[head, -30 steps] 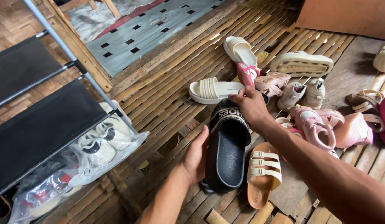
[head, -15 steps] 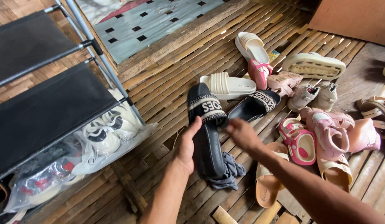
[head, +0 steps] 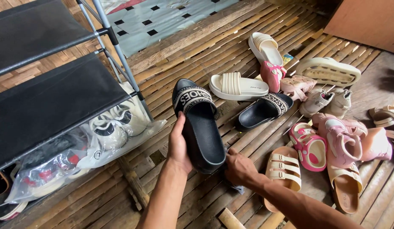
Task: The person wipes a black slide sandal with a gray cloth, cleaning the upper strap and sole. The person holds the sandal in one hand and rubs it with the cloth in the other, repeatedly turning the sandal to clean different areas.
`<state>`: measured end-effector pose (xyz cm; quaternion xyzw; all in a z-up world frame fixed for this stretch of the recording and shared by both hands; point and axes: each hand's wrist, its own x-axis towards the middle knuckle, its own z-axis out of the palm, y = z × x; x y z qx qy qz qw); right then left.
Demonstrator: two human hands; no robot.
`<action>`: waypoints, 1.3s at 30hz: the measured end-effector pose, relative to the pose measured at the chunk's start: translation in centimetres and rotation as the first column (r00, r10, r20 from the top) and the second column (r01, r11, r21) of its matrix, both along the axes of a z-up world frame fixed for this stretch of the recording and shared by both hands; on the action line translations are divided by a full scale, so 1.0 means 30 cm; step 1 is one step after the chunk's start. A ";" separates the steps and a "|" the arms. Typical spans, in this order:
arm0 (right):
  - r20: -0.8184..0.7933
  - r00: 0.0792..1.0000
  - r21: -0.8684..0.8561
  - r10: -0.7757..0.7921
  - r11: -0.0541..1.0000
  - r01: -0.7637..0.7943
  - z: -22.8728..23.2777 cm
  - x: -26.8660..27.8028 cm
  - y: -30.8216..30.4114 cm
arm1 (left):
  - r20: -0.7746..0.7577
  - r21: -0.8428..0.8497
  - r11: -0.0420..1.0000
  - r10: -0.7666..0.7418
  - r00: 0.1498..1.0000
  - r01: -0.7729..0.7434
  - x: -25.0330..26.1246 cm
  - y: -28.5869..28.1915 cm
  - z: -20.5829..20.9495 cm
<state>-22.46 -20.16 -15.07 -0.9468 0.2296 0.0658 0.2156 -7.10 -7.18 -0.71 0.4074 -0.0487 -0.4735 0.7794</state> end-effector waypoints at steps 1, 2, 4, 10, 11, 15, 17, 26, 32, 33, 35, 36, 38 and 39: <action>-0.003 1.000 -0.003 0.002 1.000 -0.002 0.027 0.007 -0.021 | -0.003 -0.003 1.000 0.002 1.000 -0.002 0.008 0.013 -0.010; 0.109 0.991 0.085 -0.074 0.994 0.065 0.053 0.015 -0.042 | -0.009 -0.093 0.994 -0.063 0.998 0.062 0.016 0.026 -0.021; 0.205 0.967 0.170 -0.153 0.978 0.118 0.186 0.023 -0.068 | -0.018 -0.192 0.974 -0.125 0.992 0.119 0.014 0.043 -0.041; 0.089 0.827 0.740 -0.556 0.592 0.318 0.676 0.056 -0.017 | -0.165 -0.083 0.996 0.006 0.986 -0.020 -0.012 0.036 -0.083; 0.267 0.856 0.564 -0.442 0.792 0.234 0.692 0.062 -0.003 | -0.203 -0.069 0.997 0.021 0.979 -0.036 -0.022 0.023 -0.088; 0.360 0.903 0.199 -0.235 0.965 0.172 0.724 0.099 0.128 | -0.177 -0.127 0.990 0.034 0.984 -0.057 -0.054 -0.040 -0.126; 0.472 0.881 -0.170 -0.011 0.980 0.103 0.619 0.064 0.161 | -0.231 -0.364 0.931 -0.131 0.964 0.039 -0.056 -0.062 -0.134; 0.440 0.893 0.013 0.094 0.994 -0.111 0.662 -0.085 0.224 | -0.127 -0.404 0.909 -0.167 0.978 0.102 0.023 -0.075 -0.184; 0.589 0.808 0.123 0.000 0.988 -0.090 0.605 0.000 0.130 | -0.012 -0.098 0.977 -0.193 0.981 0.191 -0.050 -0.080 -0.061; 0.628 0.774 0.199 -0.084 0.978 -0.055 0.594 0.032 0.104 | 0.087 0.051 0.967 -0.252 0.964 0.249 -0.084 -0.069 0.005; 0.579 0.803 0.209 -0.144 0.978 0.025 0.536 0.098 0.031 | 0.099 0.052 0.967 -0.252 0.963 0.248 -0.105 -0.083 -0.014; 0.525 0.828 0.211 -0.196 0.973 0.097 0.511 0.134 -0.007 | 0.110 0.048 0.969 -0.245 0.963 0.241 -0.112 -0.090 -0.020; 0.479 0.851 0.208 -0.214 0.970 0.127 0.557 0.147 0.016 | 0.100 0.087 0.972 -0.229 0.968 0.220 -0.107 -0.085 0.008; 0.425 0.875 0.205 -0.233 0.966 0.158 0.577 0.152 0.029 | 0.082 0.128 0.971 -0.211 0.974 0.200 -0.107 -0.081 0.018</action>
